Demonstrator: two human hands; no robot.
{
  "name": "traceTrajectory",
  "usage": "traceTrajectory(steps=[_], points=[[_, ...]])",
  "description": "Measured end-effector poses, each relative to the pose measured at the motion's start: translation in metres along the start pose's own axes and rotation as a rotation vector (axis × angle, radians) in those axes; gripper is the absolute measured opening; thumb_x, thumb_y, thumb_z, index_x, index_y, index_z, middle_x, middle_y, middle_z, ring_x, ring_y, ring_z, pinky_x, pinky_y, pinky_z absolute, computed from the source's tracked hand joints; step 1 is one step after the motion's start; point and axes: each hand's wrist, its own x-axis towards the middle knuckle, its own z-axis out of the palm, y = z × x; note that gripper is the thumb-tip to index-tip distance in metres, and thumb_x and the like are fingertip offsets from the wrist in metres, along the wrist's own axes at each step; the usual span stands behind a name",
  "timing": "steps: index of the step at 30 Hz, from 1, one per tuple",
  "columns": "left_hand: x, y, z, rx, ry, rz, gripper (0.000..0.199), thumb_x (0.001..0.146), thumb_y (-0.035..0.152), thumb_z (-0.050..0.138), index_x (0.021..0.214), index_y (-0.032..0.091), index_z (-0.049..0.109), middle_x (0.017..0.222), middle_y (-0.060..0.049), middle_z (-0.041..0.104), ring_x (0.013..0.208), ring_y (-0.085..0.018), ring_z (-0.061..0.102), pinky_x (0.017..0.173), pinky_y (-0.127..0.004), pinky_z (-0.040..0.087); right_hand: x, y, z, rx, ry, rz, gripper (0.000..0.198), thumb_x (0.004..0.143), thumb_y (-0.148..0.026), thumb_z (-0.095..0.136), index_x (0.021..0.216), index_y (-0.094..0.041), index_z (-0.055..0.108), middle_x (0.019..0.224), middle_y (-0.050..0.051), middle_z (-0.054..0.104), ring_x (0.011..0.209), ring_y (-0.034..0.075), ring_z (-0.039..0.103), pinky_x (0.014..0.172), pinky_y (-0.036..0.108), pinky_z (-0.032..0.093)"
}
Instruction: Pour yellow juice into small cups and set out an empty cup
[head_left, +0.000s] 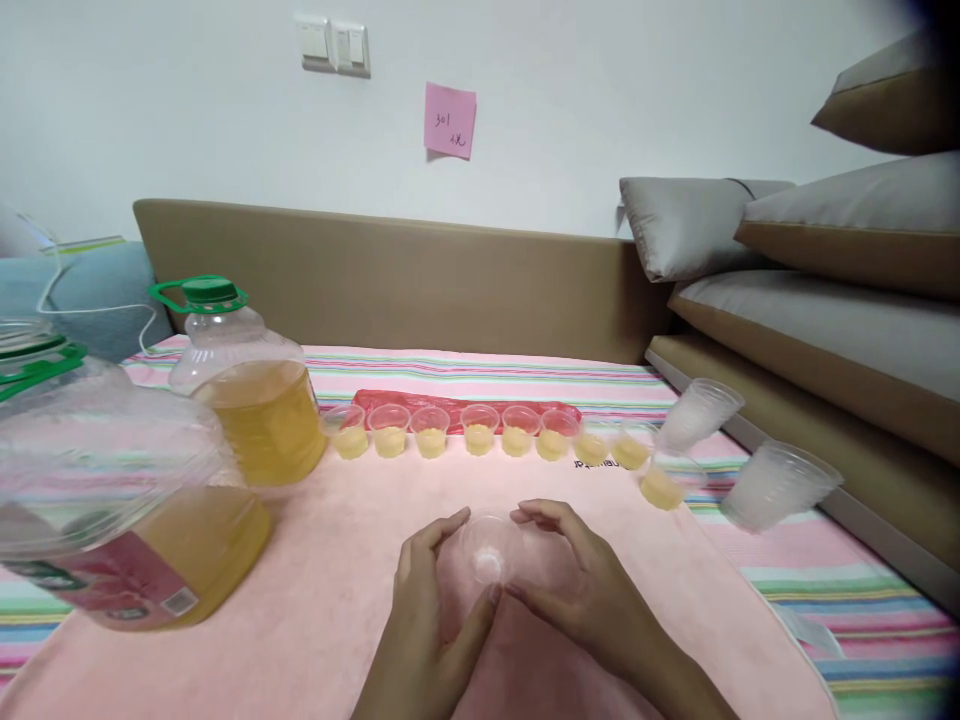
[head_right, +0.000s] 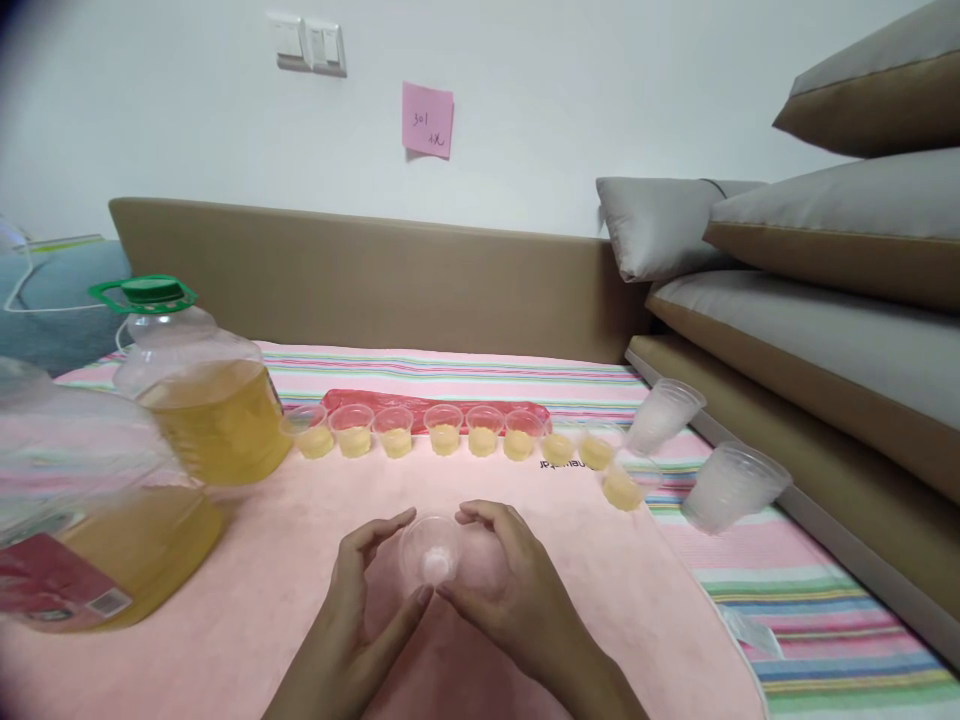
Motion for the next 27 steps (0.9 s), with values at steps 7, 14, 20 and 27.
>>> traceTrajectory(steps=[7, 14, 20, 27], points=[[0.003, -0.004, -0.002, 0.032, -0.029, 0.002, 0.049, 0.098, 0.05, 0.057, 0.141, 0.04, 0.036, 0.152, -0.002, 0.045, 0.148, -0.027, 0.038, 0.123, -0.059, 0.032, -0.001, 0.005, 0.003, 0.028, 0.028, 0.003, 0.054, 0.088, -0.044, 0.082, 0.133, -0.031, 0.055, 0.129, 0.001, 0.059, 0.12, 0.025, 0.054, 0.103, 0.04, 0.044], [0.008, -0.009, -0.01, 0.077, -0.141, -0.001, 0.051, 0.101, 0.051, 0.053, 0.144, 0.04, 0.027, 0.157, -0.004, 0.038, 0.152, -0.024, 0.032, 0.127, -0.058, 0.029, -0.002, 0.009, 0.006, 0.009, 0.062, 0.004, 0.054, 0.088, -0.044, 0.081, 0.134, -0.032, 0.054, 0.13, 0.0, 0.058, 0.121, 0.024, 0.053, 0.104, 0.041, 0.044], [0.008, -0.006, -0.008, 0.059, -0.101, -0.026, 0.055, 0.099, 0.057, 0.051, 0.145, 0.041, 0.027, 0.163, -0.002, 0.033, 0.155, -0.025, 0.027, 0.128, -0.061, 0.025, -0.003, 0.008, 0.003, -0.009, 0.064, -0.001, 0.056, 0.088, -0.046, 0.081, 0.135, -0.033, 0.053, 0.131, 0.0, 0.058, 0.122, 0.025, 0.053, 0.105, 0.042, 0.043], [0.02, -0.013, -0.018, 0.02, 0.199, 0.073, 0.034, 0.1, 0.052, 0.053, 0.127, 0.03, 0.052, 0.132, -0.008, 0.063, 0.122, -0.026, 0.06, 0.108, -0.056, 0.049, -0.007, 0.009, -0.008, -0.048, 0.108, 0.029, 0.051, 0.092, -0.051, 0.077, 0.133, -0.033, 0.053, 0.135, 0.0, 0.056, 0.124, 0.024, 0.052, 0.106, 0.042, 0.043]])
